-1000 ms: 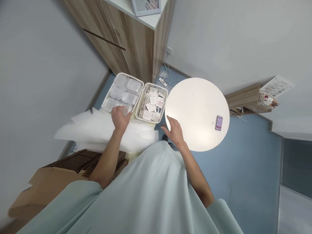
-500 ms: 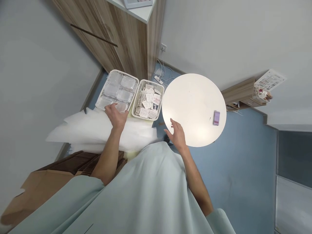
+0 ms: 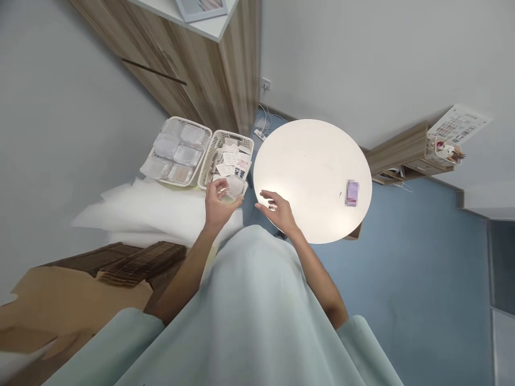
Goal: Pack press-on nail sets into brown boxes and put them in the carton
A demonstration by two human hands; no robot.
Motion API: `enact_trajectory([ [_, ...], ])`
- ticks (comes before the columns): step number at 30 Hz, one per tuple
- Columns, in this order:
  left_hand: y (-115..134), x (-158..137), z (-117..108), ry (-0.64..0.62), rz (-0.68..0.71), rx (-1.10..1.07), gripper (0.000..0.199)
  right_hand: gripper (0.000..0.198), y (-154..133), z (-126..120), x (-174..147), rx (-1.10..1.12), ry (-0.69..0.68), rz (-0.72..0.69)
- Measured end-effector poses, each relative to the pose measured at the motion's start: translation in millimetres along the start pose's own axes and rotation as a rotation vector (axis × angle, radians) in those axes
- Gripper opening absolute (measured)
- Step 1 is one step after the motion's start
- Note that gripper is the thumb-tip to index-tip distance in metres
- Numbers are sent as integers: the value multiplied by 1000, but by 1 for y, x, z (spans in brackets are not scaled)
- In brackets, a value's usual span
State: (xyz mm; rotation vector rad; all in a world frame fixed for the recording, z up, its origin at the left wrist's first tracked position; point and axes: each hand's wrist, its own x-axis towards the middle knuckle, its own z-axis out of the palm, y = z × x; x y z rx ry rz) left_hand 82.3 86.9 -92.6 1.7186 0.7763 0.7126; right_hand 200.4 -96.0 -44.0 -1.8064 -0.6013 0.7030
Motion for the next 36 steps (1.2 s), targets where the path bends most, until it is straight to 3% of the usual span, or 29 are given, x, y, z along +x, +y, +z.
enact_trajectory([
  [4, 24, -35, 40, -183, -98, -206, 69, 73, 14, -43, -3, 210, -119, 55],
  [9, 48, -61, 75, -399, -149, -289, 73, 86, 30, -87, -19, 371, -184, 109],
  [18, 78, -72, 112, -674, -223, -266, 81, 96, 53, -129, -48, 431, -124, 136],
  [26, 81, -70, 126, -794, -211, -273, 106, 94, 52, -146, -68, 362, -49, 115],
  [36, 75, -77, 116, -809, -209, -342, 117, 87, 42, -132, -81, 393, -23, 135],
])
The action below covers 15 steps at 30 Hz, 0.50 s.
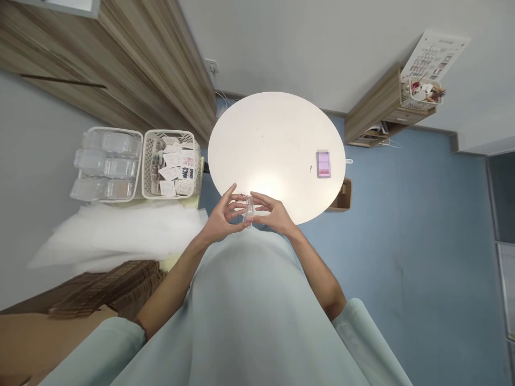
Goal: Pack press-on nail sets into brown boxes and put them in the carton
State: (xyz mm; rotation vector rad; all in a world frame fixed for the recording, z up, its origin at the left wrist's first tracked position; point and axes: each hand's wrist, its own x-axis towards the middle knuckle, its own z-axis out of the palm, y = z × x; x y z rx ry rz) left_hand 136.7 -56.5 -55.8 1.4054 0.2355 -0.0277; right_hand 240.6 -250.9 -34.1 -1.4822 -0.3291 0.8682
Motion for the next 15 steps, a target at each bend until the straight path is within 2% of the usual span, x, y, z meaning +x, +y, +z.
enact_trajectory([
  [4, 1, -10, -3, -4, 2, -10, 118, 84, -1, 8, -6, -4, -3, -4],
  [15, -5, -20, -4, 120, 46, -56, 116, 92, -8, 22, -8, 11, 43, -28],
])
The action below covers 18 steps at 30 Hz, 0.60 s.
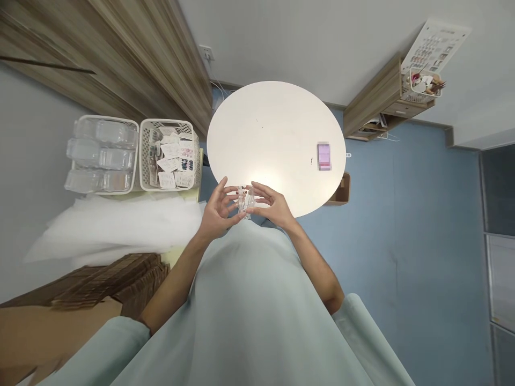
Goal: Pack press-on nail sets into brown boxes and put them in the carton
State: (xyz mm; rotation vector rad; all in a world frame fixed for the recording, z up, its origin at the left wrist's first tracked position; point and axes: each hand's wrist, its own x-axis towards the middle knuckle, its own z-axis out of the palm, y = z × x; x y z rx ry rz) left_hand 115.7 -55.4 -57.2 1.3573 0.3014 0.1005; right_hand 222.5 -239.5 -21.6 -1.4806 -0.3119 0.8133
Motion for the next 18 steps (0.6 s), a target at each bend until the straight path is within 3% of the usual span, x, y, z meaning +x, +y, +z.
enact_trajectory([
  [5, -1, -2, -8, 83, -19, -73, 105, 91, 3, 6, 3, -51, 46, -43],
  [11, -1, -10, -4, 232, -149, -132, 56, 82, 13, 17, 7, -149, 200, -99],
  [18, -2, -14, 12, 293, -265, -277, 55, 77, 29, 40, 6, -260, 271, -141],
])
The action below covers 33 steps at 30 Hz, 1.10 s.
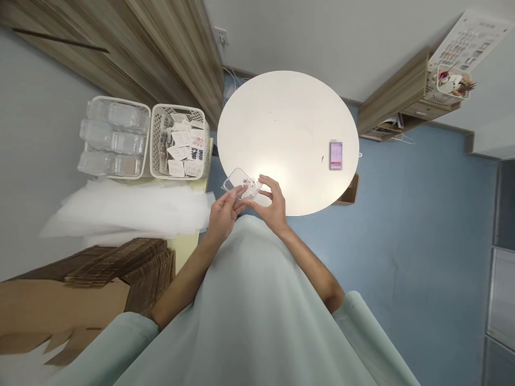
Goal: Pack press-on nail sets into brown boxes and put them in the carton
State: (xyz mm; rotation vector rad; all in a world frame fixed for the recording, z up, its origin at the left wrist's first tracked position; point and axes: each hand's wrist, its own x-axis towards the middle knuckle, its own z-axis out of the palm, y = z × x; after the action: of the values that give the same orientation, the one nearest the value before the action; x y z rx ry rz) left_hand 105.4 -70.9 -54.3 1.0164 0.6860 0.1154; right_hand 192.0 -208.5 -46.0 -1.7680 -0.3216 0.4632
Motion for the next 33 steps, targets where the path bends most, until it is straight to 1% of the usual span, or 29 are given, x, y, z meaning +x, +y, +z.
enact_trajectory([
  [3, -2, 6, -2, 45, 6, -31, 53, 72, 2, 6, -3, -85, -16, -29],
  [5, -2, 12, -8, 97, 15, -78, 49, 72, 2, 7, -3, -116, -41, -47],
  [7, -2, 18, -19, 172, 11, -126, 45, 72, 4, 6, 2, -116, -77, -67],
  [8, -1, 21, -26, 210, 6, -140, 43, 69, 6, 5, 5, -114, -87, -77],
  [10, 2, 24, -40, 270, -4, -137, 42, 56, 15, 3, 16, -132, -77, -82],
  [12, 5, 24, -54, 306, -4, -105, 44, 44, 32, 3, 32, -182, -39, -61],
  [15, 10, 19, -70, 339, -11, -61, 46, 41, 66, 8, 60, -240, -48, -9],
  [19, 15, 8, -80, 358, -47, -71, 45, 41, 117, 23, 98, -368, -173, 39],
  [21, 18, 2, -81, 364, -72, -97, 43, 40, 139, 33, 112, -493, -259, 65],
  [23, 21, -6, -80, 373, -95, -126, 42, 43, 157, 42, 122, -641, -348, 121],
  [26, 23, -19, -77, 403, -118, -173, 42, 48, 177, 54, 130, -840, -433, 174],
  [28, 23, -28, -77, 422, -127, -206, 43, 50, 185, 62, 131, -929, -449, 166],
  [30, 21, -36, -79, 439, -127, -232, 44, 47, 191, 69, 130, -989, -448, 129],
  [33, 16, -45, -85, 453, -122, -254, 45, 38, 196, 75, 129, -1030, -432, 97],
])
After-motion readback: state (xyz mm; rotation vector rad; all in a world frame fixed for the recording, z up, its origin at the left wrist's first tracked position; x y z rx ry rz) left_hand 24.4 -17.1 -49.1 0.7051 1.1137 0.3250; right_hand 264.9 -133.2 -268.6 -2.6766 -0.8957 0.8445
